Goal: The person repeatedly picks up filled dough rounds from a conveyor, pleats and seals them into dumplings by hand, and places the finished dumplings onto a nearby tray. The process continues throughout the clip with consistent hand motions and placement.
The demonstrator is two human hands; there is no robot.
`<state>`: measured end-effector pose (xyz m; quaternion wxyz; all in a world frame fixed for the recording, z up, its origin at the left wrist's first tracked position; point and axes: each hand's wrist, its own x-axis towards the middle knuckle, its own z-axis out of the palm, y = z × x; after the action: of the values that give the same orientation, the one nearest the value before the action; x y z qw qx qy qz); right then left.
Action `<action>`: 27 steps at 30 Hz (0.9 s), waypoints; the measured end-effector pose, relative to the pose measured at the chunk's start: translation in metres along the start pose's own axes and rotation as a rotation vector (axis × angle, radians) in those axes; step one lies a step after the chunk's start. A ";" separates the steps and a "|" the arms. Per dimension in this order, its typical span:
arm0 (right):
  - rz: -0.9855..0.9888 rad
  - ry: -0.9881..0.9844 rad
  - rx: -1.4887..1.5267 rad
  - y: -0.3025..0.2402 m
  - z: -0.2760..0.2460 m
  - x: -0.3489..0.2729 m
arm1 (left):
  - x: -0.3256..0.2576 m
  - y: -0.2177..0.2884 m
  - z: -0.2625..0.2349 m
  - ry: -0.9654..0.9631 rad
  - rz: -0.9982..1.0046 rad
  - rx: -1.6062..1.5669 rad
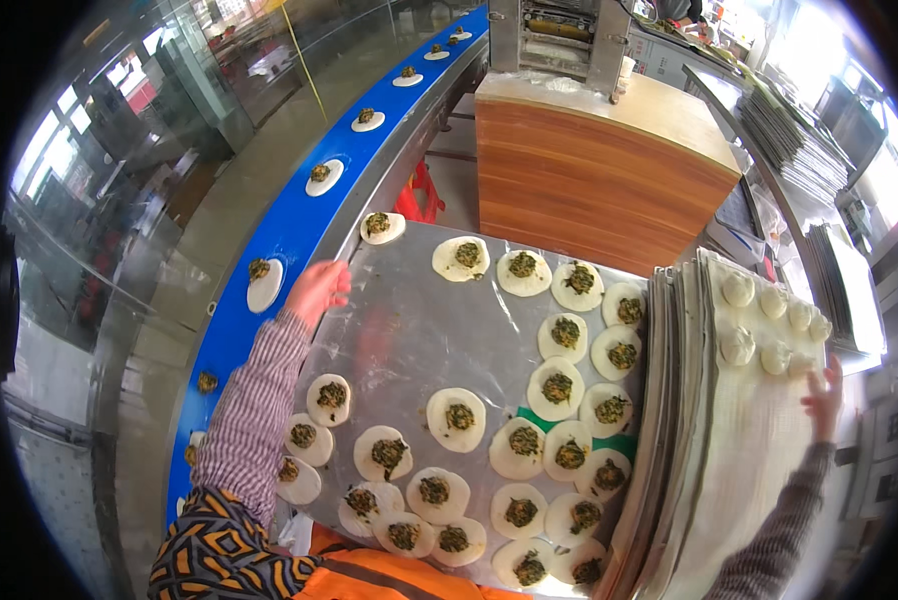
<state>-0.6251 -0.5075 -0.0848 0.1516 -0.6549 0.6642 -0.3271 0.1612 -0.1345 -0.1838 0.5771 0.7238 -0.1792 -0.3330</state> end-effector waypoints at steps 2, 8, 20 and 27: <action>-0.004 -0.018 -0.024 -0.017 -0.016 -0.035 | 0.068 0.002 0.004 0.032 0.221 0.362; -0.086 -0.037 -0.146 -0.045 -0.059 -0.153 | 0.172 0.016 0.030 -0.047 0.483 1.234; -0.013 0.024 -0.151 -0.073 -0.066 -0.241 | 0.206 0.014 0.060 -0.179 0.430 1.528; -0.176 0.038 -0.417 -0.056 -0.064 -0.252 | 0.206 0.021 0.058 -0.171 0.384 1.559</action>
<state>-0.5977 -0.2447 -0.0593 -0.0286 -0.7214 0.6603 -0.2070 0.2707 -0.3142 -0.2265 -0.0621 0.8468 -0.5247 -0.0614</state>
